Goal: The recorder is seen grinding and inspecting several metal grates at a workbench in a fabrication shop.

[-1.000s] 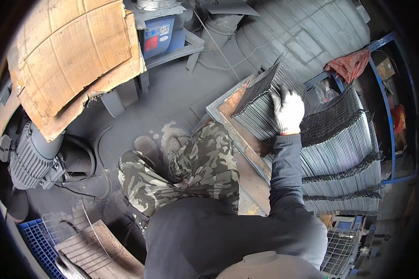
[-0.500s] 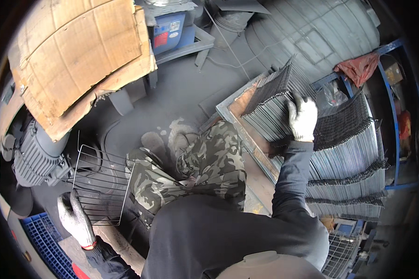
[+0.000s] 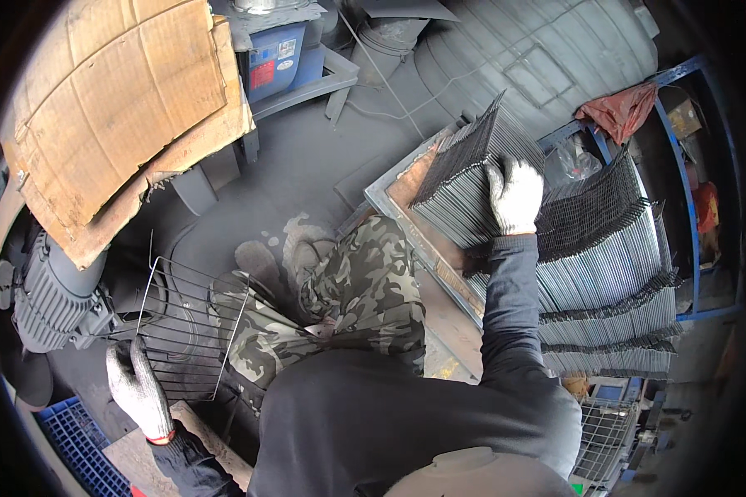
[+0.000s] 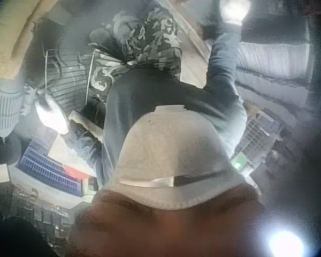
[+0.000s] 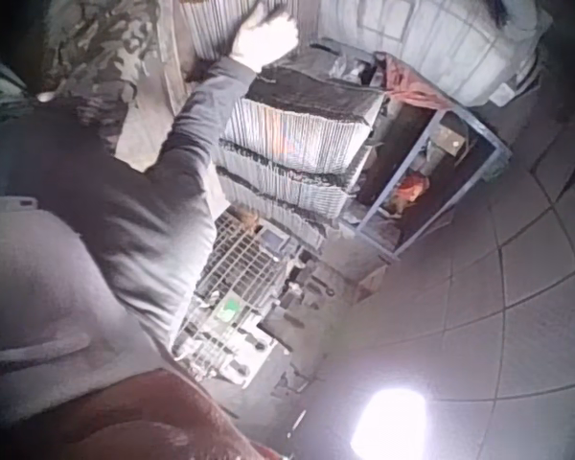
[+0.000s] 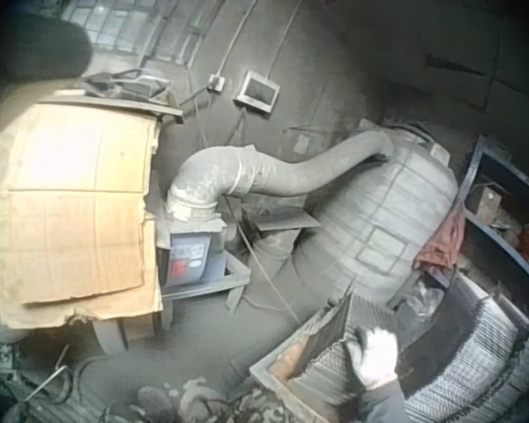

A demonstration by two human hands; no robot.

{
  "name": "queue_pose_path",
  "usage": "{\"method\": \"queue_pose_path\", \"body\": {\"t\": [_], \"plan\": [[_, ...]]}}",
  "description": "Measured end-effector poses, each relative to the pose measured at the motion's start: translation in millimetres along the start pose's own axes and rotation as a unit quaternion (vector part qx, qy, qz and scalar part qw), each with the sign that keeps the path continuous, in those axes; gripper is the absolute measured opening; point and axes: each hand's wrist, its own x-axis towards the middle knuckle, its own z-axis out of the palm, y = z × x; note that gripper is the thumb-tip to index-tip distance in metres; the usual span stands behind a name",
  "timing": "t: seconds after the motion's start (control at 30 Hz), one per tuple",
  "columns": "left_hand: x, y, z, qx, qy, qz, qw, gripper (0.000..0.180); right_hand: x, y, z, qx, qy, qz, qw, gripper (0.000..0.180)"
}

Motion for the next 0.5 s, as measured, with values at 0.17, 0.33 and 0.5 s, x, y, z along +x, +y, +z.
{"method": "queue_pose_path", "body": {"t": [0.17, 0.33, 0.5], "plan": [[-0.7, 8.1, -6.2, 0.058, 0.011, 0.031, 0.998, 0.015, 9.5, -42.1, -16.1, 0.031, 0.104, -0.002, 0.994, 0.037], [24.0, 64.4, 38.8, 0.059, -0.003, 0.175, 0.983, 0.018, -23.4, -239.5, -33.5, 0.573, 0.054, 0.128, 0.808, 0.031], [39.4, 86.6, 65.8, 0.080, -0.039, 0.243, 0.966, 0.017, -40.8, -360.9, -7.4, 0.844, -0.327, 0.213, 0.368, 0.033]]}}
